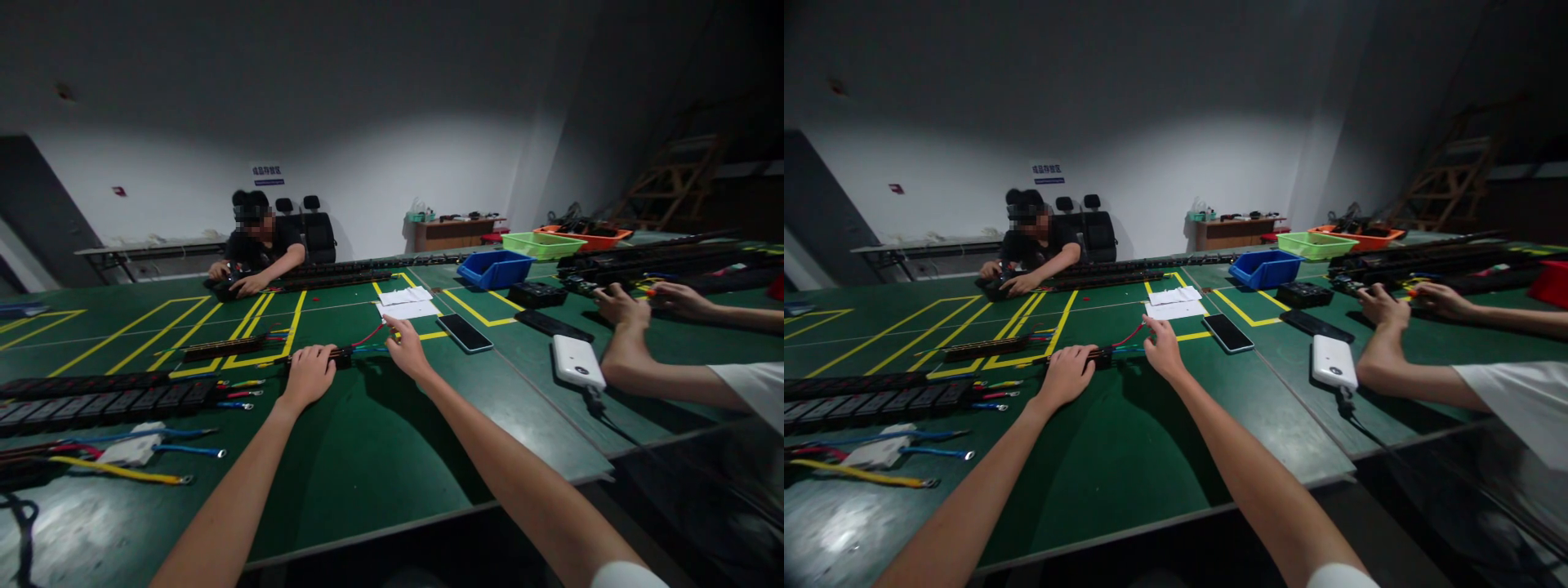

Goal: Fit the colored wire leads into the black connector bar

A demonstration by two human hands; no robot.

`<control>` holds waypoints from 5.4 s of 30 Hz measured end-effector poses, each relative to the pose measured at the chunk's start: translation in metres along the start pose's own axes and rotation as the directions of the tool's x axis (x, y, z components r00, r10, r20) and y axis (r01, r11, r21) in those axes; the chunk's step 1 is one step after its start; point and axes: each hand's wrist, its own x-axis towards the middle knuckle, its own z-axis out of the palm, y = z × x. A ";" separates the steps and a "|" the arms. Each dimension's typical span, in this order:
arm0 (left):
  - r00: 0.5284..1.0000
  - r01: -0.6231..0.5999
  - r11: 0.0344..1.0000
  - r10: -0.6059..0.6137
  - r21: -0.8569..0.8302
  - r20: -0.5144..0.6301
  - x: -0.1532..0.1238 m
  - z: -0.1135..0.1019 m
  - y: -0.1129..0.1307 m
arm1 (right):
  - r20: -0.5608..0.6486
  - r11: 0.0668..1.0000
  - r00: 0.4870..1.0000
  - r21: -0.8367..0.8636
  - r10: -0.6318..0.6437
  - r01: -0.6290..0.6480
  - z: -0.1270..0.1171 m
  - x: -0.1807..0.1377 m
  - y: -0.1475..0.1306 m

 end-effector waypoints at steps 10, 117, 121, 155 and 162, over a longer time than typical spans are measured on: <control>1.000 0.006 0.999 -0.006 0.033 0.000 0.000 0.000 0.001 | -0.010 0.937 0.981 -0.294 0.196 -0.190 0.002 -0.003 0.013; 1.000 0.008 1.000 -0.008 -0.018 0.002 -0.001 0.000 0.000 | -0.161 0.982 0.977 -0.102 0.139 -0.156 -0.006 -0.002 0.003; 1.000 0.006 1.000 -0.006 -0.017 0.007 -0.001 0.000 -0.001 | -0.166 0.991 0.984 -0.108 0.058 -0.076 -0.005 -0.002 -0.001; 1.000 -0.004 0.999 0.004 0.037 -0.004 -0.001 -0.001 0.001 | -0.160 0.932 0.929 -0.092 0.335 -0.351 -0.001 -0.002 0.019; 1.000 0.000 1.000 0.000 0.024 0.007 -0.001 -0.001 0.001 | -0.108 0.925 0.928 -0.098 0.358 -0.368 -0.003 -0.002 0.018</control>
